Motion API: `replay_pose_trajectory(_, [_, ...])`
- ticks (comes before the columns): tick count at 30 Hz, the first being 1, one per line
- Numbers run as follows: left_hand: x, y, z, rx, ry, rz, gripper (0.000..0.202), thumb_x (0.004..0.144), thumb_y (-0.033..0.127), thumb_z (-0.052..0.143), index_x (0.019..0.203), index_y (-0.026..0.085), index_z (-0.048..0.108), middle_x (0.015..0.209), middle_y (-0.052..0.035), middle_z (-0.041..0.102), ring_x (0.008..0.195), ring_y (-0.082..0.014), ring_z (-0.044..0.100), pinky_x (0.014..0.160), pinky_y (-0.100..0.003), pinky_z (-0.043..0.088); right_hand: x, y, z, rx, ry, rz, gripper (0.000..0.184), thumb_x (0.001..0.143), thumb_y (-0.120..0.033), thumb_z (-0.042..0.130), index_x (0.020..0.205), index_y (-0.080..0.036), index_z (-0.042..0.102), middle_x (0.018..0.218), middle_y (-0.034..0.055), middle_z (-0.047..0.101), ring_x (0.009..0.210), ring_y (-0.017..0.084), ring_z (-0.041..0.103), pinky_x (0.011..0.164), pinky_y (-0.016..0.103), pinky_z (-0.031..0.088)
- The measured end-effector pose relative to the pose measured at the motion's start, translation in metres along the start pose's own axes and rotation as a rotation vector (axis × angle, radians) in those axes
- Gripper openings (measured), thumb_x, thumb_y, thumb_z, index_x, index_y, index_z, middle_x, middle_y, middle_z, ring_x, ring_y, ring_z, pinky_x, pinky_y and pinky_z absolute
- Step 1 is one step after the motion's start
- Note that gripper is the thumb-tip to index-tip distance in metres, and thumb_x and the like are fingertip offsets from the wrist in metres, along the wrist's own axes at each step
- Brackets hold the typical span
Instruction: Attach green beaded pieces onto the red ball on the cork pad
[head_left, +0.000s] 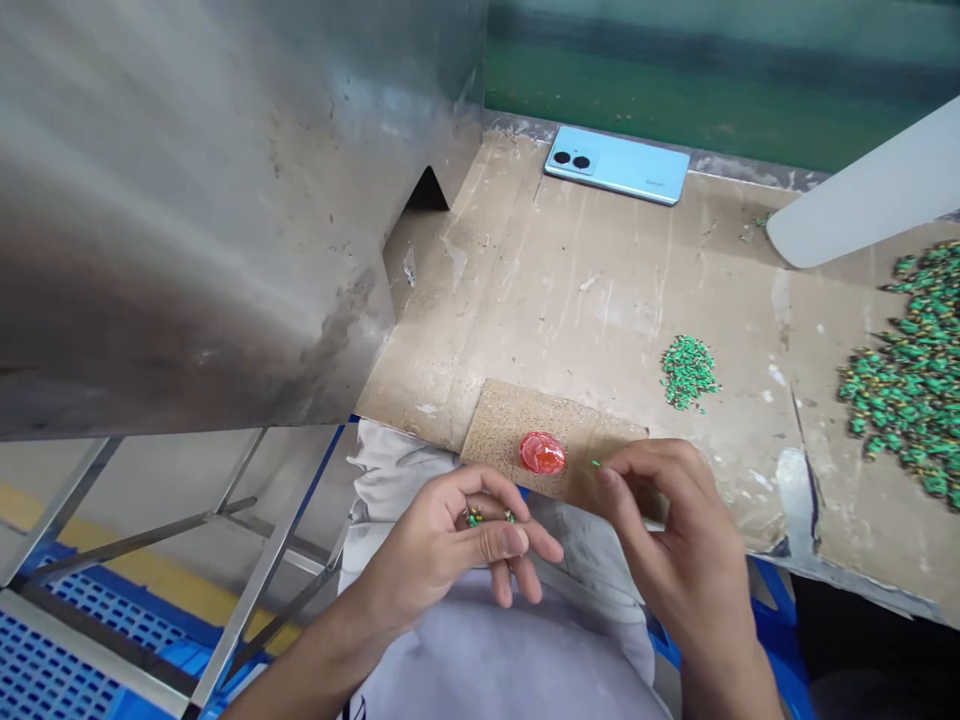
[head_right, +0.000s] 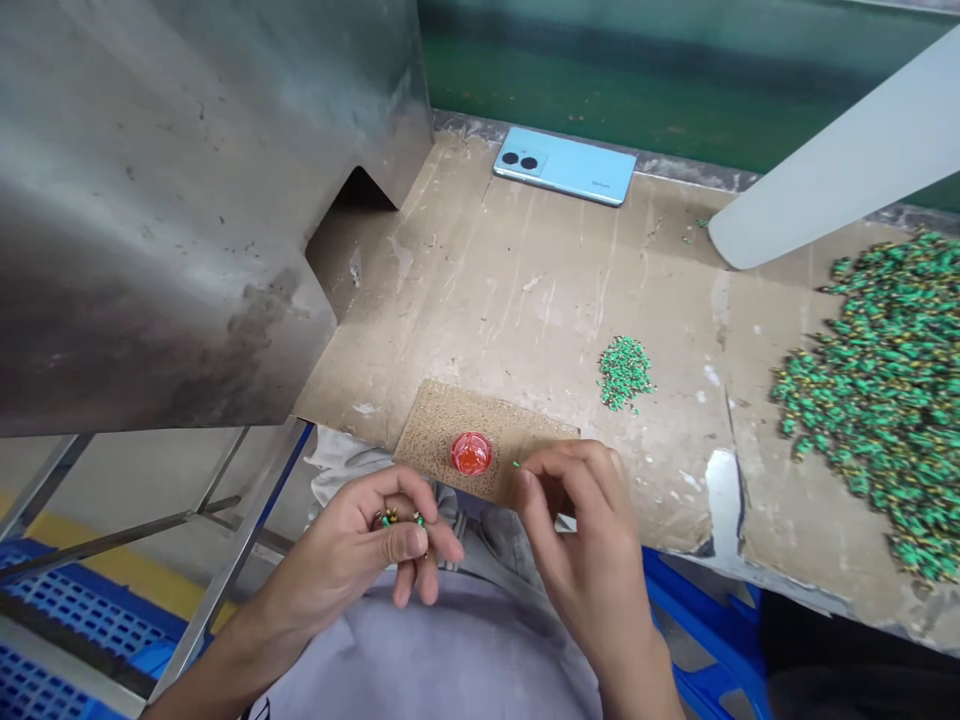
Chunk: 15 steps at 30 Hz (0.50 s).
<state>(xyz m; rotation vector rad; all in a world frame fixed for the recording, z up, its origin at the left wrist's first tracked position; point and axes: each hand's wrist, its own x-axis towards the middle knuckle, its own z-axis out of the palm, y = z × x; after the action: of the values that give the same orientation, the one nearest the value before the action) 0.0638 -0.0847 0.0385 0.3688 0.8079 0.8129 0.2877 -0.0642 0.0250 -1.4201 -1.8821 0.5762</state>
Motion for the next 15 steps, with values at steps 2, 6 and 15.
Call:
replay_pose_trajectory(2, [0.0,-0.0002,-0.0001,0.03,0.001,0.02,0.024,0.09,0.03,0.089,0.088,0.013,0.072,0.089,-0.0074,0.084,0.065,-0.0135,0.078,0.055,-0.018,0.057,0.0023,0.0058,0.0022,-0.112,-0.005,-0.065,0.008,0.105,-0.017,0.063,0.103,-0.025,0.063,0.1,0.0047,0.059,0.093,0.024,0.057,0.079,0.04,0.046])
replay_pose_trajectory(6, [-0.0002,-0.0003,-0.0014,0.112,0.038,0.043,0.022,0.09,0.032,0.089,0.088,0.013,0.08,0.073,-0.0018,0.077,0.061,-0.0107,0.075,0.058,-0.016,0.058,0.0049,0.0118,0.0069,-0.167,-0.037,-0.122,0.008,0.105,-0.017,0.062,0.106,-0.025,0.062,0.108,0.0068,0.058,0.101,0.027,0.057,0.087,0.046,0.046])
replay_pose_trajectory(15, [-0.0001,0.0035,-0.0022,0.115,0.063,0.087,0.011,0.095,0.025,0.085,0.101,0.017,0.081,0.088,-0.0029,0.083,0.073,-0.0114,0.08,0.066,-0.016,0.061,0.0074,0.0123,0.011,-0.199,-0.104,-0.105,0.005,0.106,-0.02,0.062,0.105,-0.025,0.063,0.111,0.0075,0.059,0.102,0.028,0.055,0.08,0.043,0.038])
